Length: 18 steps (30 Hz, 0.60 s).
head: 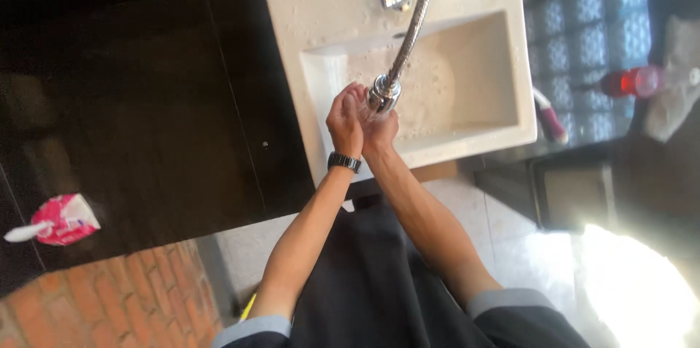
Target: Washing a pink cleaning brush in a sink and then washing hands.
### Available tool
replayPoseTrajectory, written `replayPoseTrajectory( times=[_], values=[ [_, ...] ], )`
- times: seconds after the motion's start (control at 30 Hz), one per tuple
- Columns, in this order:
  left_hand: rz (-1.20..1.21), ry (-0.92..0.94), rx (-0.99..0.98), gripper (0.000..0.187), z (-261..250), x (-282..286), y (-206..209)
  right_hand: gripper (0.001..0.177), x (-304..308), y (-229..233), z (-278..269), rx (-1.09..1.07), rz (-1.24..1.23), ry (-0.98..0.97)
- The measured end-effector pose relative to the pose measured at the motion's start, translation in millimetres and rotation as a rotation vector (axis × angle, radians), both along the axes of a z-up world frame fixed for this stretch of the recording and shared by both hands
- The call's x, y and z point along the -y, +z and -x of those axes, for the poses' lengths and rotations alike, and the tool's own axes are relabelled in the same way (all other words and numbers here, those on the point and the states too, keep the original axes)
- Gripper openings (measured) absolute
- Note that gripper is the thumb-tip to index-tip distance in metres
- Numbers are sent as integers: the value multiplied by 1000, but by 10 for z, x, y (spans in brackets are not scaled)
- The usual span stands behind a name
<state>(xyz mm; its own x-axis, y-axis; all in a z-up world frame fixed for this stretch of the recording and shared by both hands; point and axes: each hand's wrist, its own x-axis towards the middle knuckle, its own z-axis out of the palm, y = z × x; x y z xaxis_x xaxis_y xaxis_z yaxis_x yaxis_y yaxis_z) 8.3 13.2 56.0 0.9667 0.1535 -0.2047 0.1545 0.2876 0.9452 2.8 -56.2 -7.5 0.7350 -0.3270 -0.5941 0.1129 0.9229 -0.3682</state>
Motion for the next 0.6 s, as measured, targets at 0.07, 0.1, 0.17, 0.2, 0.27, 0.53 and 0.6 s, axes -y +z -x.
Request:
replayPoseTrajectory(
  times=[0.07,0.1,0.17,0.2,0.27,0.53,0.6],
  values=[
    [14,-48,-9,42,46,-30,-59,37,-37,-51,117,43,40,-19],
    [32,-71,1,40,-27,-20,-85,34,-30,-73,71,104,87,-15],
    [-40,-151,-1,39,-112,-84,21,34,-84,-51,-8,134,46,-82],
    [-114,-208,-10,38,-109,-130,67,34,-125,-47,2,158,4,-126],
    [-110,-252,20,37,-190,-245,105,37,-250,49,-55,111,-51,-180],
    [-843,-297,550,37,-1095,-933,0,63,-522,448,-729,49,84,-40],
    [-1146,-358,563,51,-1401,-1075,65,56,-578,774,-904,-1,151,153]
  ],
)
